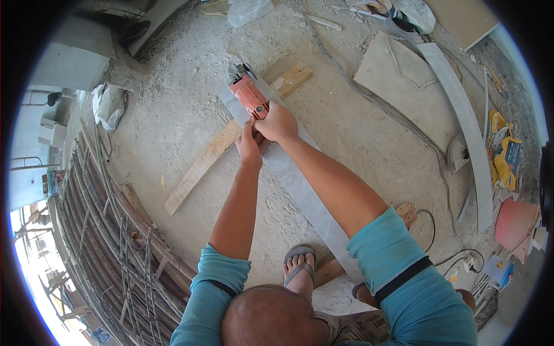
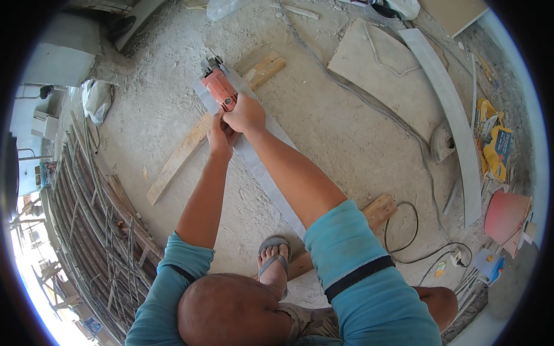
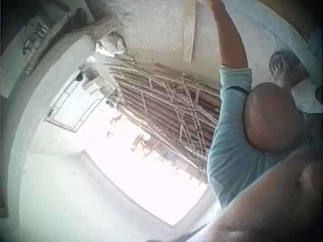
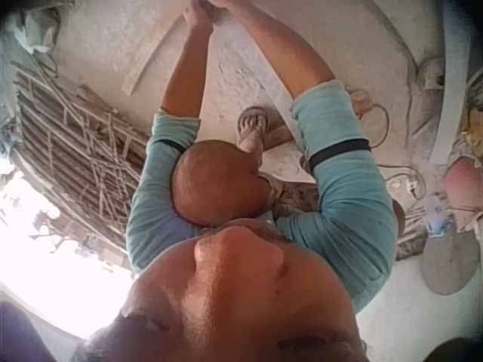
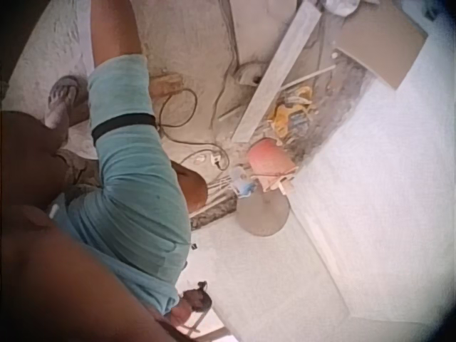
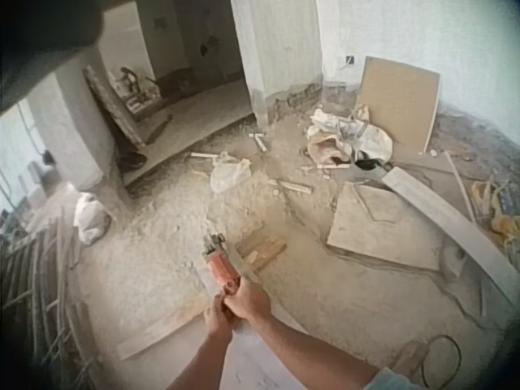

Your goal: The person cuts a tile using an angle grinder and then sets the grinder on the ground and lifts the tile.

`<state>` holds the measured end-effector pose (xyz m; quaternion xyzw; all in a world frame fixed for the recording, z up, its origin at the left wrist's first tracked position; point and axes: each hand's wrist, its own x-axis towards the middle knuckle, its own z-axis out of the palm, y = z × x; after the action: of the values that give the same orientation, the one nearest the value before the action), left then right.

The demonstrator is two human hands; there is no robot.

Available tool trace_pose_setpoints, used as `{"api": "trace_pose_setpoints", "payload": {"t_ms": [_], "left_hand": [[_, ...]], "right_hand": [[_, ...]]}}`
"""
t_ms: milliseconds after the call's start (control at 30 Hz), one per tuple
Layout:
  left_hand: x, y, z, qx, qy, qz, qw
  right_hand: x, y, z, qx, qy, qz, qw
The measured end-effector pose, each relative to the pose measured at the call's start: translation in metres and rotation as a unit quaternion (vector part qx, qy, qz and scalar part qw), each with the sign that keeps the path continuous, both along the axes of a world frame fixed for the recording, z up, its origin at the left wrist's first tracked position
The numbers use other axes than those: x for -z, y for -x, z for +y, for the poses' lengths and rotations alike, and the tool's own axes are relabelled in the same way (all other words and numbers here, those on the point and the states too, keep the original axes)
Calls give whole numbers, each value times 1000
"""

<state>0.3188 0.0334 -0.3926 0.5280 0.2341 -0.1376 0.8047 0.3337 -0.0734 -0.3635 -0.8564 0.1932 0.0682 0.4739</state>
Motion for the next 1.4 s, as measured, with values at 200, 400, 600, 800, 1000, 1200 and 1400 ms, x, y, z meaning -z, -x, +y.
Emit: {"api": "trace_pose_setpoints", "payload": {"t_ms": [200, 400, 600, 800, 1000, 1200, 1400], "left_hand": [[26, 66, -3, 35, -480, -296, 825], [41, 82, 19, 138, -508, -170, 833], [24, 77, 7, 223, -344, 17, 912], [16, 79, 12, 188, -248, 59, 948], [21, 79, 14, 178, -203, 64, 961], [22, 79, 15, 184, -190, 63, 962], [22, 79, 17, 185, -180, 64, 964]], "right_hand": [[0, -1, -2, -12, 12, 9, 1000], [-7, -10, 2, -32, 12, 16, 999], [-1, -10, -1, -31, 42, 14, 999], [-10, -5, 0, -46, 54, 34, 997], [-12, 2, -3, -52, 57, 42, 996], [-12, 10, -5, -44, 61, 47, 996], [-13, 20, -7, -40, 51, 47, 997]]}}
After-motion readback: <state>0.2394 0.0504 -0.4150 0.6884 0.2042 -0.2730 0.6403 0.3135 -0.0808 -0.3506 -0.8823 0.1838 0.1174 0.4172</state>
